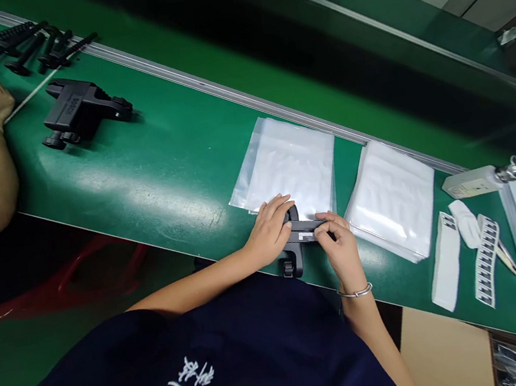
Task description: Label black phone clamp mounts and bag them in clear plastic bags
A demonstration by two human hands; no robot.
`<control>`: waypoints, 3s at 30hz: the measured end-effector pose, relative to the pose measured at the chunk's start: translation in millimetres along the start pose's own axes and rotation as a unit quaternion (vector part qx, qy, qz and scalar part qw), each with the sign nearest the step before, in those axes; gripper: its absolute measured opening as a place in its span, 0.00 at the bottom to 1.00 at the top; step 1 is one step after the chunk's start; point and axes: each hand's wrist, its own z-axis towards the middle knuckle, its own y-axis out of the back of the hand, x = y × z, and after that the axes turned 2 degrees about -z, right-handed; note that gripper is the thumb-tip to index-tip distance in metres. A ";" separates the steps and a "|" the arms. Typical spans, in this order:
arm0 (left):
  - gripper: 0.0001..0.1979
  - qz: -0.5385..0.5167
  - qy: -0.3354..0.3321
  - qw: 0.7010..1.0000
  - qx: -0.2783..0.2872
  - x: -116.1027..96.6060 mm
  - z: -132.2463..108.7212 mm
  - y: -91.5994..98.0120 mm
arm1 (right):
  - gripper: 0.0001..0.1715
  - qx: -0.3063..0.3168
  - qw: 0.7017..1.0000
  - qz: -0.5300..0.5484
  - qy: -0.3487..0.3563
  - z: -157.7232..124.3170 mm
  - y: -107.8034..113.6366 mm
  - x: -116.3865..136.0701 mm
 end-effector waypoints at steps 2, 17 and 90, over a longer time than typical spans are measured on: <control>0.22 -0.001 -0.002 1.000 -0.003 0.0 0.0 -0.1 | 0.10 0.001 1.000 -0.001 0.001 0.1 0.0 -0.2; 0.22 -0.004 -0.003 1.000 -0.009 0.8 0.4 -2.0 | 0.11 0.001 1.000 -0.023 0.008 -0.6 -0.7 2.2; 0.14 0.342 -0.386 0.843 0.150 -24.1 12.8 47.6 | 0.29 0.087 0.983 -0.111 0.118 -0.3 38.5 -43.2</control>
